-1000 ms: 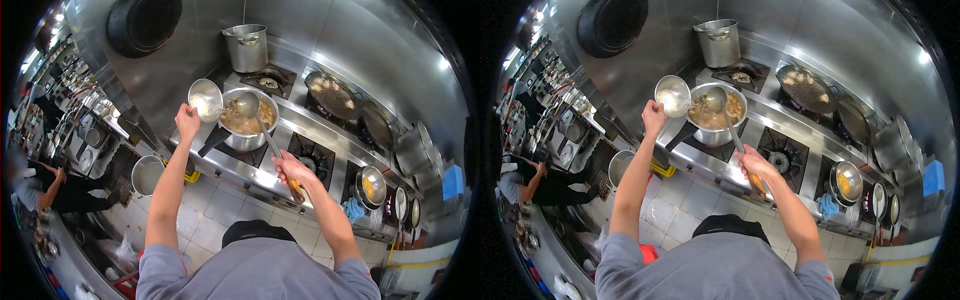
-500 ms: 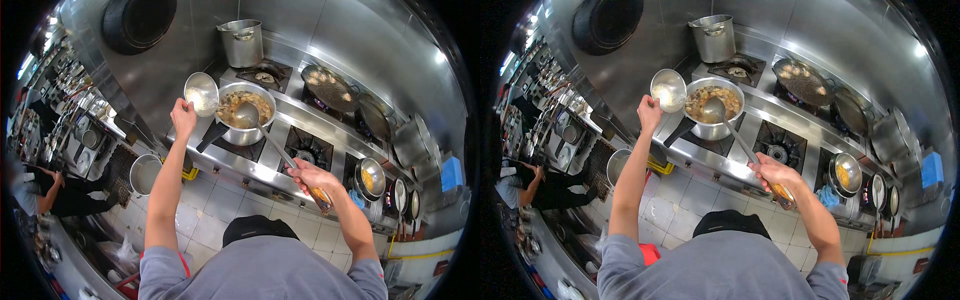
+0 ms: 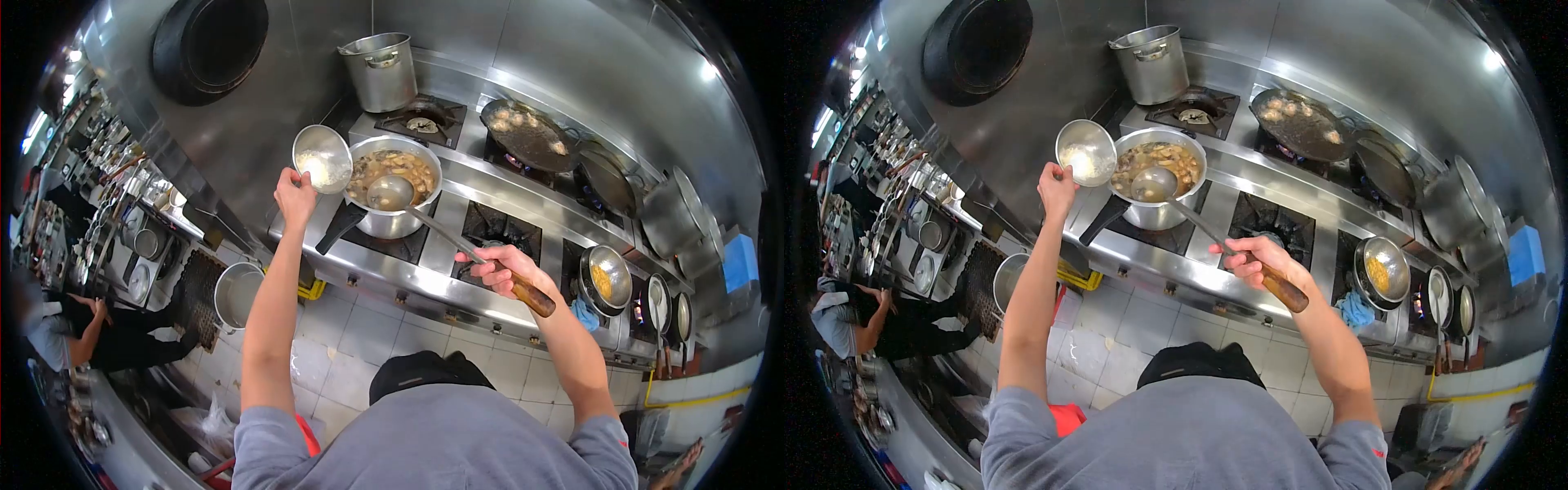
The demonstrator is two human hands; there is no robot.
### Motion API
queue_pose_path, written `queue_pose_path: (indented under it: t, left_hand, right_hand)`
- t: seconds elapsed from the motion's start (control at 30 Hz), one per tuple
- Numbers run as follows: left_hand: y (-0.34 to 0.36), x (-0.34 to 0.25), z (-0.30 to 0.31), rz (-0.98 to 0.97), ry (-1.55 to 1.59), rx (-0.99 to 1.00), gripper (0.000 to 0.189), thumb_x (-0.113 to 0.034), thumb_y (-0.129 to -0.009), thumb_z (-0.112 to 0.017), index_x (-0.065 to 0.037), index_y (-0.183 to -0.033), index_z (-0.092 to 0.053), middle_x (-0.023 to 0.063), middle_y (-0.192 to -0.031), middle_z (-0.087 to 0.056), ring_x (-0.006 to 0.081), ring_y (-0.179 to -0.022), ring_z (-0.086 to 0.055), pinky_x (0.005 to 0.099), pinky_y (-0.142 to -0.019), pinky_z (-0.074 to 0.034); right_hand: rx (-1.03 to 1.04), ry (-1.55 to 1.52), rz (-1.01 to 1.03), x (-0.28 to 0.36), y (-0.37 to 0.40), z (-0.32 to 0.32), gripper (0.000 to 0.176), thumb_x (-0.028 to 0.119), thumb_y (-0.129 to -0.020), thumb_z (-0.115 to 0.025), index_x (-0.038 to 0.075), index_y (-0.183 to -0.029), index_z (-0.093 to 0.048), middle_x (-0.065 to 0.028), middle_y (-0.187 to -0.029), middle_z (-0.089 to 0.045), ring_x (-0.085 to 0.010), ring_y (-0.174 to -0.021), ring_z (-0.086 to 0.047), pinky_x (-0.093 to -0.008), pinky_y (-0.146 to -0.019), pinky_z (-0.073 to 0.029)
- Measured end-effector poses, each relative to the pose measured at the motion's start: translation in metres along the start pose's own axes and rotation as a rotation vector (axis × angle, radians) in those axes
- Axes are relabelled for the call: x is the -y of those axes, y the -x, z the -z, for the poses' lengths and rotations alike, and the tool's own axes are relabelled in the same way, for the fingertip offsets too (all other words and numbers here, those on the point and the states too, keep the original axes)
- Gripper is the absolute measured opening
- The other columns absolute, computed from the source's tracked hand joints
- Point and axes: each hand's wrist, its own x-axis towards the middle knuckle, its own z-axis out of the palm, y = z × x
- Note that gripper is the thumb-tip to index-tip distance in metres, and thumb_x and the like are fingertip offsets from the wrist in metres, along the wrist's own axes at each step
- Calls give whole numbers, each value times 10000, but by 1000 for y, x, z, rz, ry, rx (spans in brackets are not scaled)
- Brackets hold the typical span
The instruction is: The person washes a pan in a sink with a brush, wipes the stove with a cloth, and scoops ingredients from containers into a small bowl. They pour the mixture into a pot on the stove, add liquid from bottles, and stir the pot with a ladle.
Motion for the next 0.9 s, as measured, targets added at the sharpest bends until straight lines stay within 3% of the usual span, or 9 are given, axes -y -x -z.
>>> queue_pose_path:
  t: [0.07, 0.13, 0.3, 0.53, 0.6, 0.8, 0.9]
  left_hand:
    - [0, -7, -1, 46, 58, 20, 228, -120, -823, -647, -19, -732, -464, 166, -647, -580, 294, -565, -651, 413, -562, -483]
    - [-3, -7, -6, 85, 86, 11, 245, -122, -838, -647, -16, -708, -469, 117, -634, -591, 210, -523, -660, 348, -504, -496]
    - [-5, -12, -25, 229, 90, 43, 230, -112, -824, -656, -6, -703, -491, 98, -629, -608, 203, -527, -660, 329, -506, -502]
    - [-11, -3, -69, 426, 201, 148, 163, -77, -774, -670, 9, -732, -539, 134, -703, -650, 204, -538, -664, 330, -515, -508]
    - [-14, -3, -77, 466, 224, 191, 150, -61, -763, -669, 26, -758, -547, 140, -709, -646, 206, -535, -658, 321, -503, -504]
    - [-14, -13, -88, 504, 223, 263, 90, 9, -717, -639, 27, -707, -551, 98, -676, -607, 172, -504, -613, 284, -438, -485]
    - [-19, -12, -91, 488, 204, 253, 76, 18, -706, -627, 27, -684, -555, 108, -675, -604, 175, -490, -602, 286, -425, -465]
  right_hand:
    - [99, -169, 39, -5, -1, 2, 311, 223, -950, -483, 36, -1197, -467, 46, -655, -391, -9, -435, -358, -172, -312, -319]
    - [62, -179, 71, -7, 1, -2, 311, 214, -952, -470, 31, -1204, -474, 36, -656, -390, -10, -420, -358, -175, -302, -342]
    - [-48, -101, 169, 1, 21, -24, 313, 215, -955, -456, 29, -1205, -483, 23, -656, -391, -15, -395, -353, -180, -296, -372]
    - [-201, 255, 334, 8, 28, -60, 295, 233, -933, -497, 49, -1164, -512, 39, -632, -403, -21, -389, -339, -199, -297, -278]
    - [-346, 375, 332, 7, 26, -73, 281, 222, -922, -507, 46, -1140, -514, 39, -635, -401, -26, -389, -337, -202, -320, -285]
    - [-414, 574, 305, 2, 17, -84, 279, 200, -920, -506, 69, -1164, -469, 38, -642, -405, -55, -412, -374, -223, -338, -329]
    - [-421, 679, 330, 2, 14, -80, 208, 213, -923, -503, 61, -1053, -445, 4, -672, -415, -81, -434, -422, -254, -355, -389]
